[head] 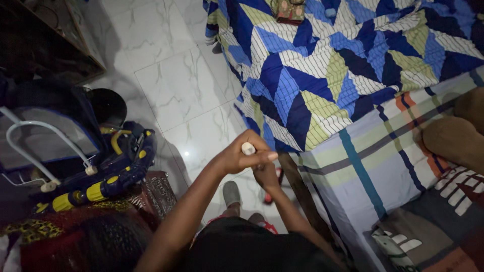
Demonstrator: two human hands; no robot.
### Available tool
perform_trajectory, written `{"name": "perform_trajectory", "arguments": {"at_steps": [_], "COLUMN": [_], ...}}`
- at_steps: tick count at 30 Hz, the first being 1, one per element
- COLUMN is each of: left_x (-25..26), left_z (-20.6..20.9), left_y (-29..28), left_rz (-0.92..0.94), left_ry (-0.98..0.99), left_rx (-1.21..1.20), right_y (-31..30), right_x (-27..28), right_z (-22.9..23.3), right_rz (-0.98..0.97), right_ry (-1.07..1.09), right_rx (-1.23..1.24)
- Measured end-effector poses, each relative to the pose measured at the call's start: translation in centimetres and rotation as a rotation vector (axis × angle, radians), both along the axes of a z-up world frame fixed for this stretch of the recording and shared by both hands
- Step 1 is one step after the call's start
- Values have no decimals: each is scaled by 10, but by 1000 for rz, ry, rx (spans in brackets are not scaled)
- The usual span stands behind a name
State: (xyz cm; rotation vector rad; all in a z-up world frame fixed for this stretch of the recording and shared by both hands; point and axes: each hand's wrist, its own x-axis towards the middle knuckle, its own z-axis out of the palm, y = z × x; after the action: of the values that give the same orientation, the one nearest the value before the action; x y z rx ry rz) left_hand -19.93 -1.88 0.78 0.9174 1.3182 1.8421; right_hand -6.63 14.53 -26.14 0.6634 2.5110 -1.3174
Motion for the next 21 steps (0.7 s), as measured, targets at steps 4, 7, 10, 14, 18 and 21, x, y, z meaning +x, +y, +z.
{"name": "perform_trajectory", "arguments": {"at_steps": [4,7,10,14,18,21], "left_x": [-12,-14,-17,-20,-36,-65], "left_z": [-16,-31,-38,-17,17,24], "left_y": [5,16,29,44,47,48], "left_rz": [-22,43,183,8,-12,13], "left_ry": [276,419,530,646,607,536], "left_rx": [-121,-205,43,-162,-169,-129], "right_y": [-9,-12,-22,-11,-17,-45], "right_x": [-58,-86,-126,-163,-169,-165], "right_z": [45,68,40,23,57,91], "right_rz": [105,123,235,327,221,60], "right_ry": [467,502,578,480,323,812], "right_rx": [-561,-702,-374,-212,-179,-260]}}
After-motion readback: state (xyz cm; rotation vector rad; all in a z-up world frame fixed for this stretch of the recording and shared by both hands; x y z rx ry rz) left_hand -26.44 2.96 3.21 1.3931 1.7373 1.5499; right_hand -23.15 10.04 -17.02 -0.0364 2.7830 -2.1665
